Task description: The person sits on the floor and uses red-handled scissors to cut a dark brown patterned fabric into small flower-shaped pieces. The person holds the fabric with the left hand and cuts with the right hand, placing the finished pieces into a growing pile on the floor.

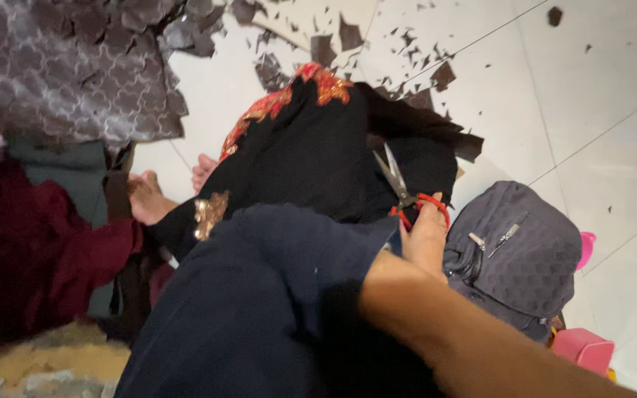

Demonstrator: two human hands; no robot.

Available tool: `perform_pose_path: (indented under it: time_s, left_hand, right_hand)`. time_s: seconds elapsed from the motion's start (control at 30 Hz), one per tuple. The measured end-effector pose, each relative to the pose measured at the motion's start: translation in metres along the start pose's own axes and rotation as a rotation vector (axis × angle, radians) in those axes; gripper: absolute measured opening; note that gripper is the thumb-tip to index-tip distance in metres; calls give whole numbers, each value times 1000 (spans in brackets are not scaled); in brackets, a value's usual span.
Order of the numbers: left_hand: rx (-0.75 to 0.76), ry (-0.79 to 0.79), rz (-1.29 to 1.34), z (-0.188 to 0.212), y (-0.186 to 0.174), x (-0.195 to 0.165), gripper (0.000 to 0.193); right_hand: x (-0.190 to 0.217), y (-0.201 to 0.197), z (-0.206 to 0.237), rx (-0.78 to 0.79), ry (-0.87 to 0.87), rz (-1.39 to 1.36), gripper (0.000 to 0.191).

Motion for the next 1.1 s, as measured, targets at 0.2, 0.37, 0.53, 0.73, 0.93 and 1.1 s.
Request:
perform_pose_path:
  time_s: [0.2,0.37,0.53,0.73,0.93,1.1]
  left_hand:
    - [75,-107,-56,-12,-14,21,31]
    - [500,-377,-193,-13,-14,14,35]
    - [528,-657,-633,11,-140,-37,39]
    - [-1269,-119,-1545,63,-320,-144,40]
    - [-1298,-502,-1817,109,-348,-127,90]
    - [-1392,-514,-1874,121,-344,-105,30]
  right_hand:
    - [-3,1,-4,11,-14,33,50]
    - [-6,-1,0,5,59,12,51]
    - [-10,-5,-4,-56,5,-1,52]
    - [-11,-13,1,-124,-60,-38,54]
    - [-15,-15,2,-71,2,-31,53]
    - [-19,-15,4,-28,73,-42,55]
Point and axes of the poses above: each hand's wrist, its own z-axis away from the middle knuckle, its own y-axis out of the palm, x = y × z, the point moved 5 cm from there along -z, towards the middle knuckle, and after that the axes turned 13 degrees about -y, right-handed, at the moved point
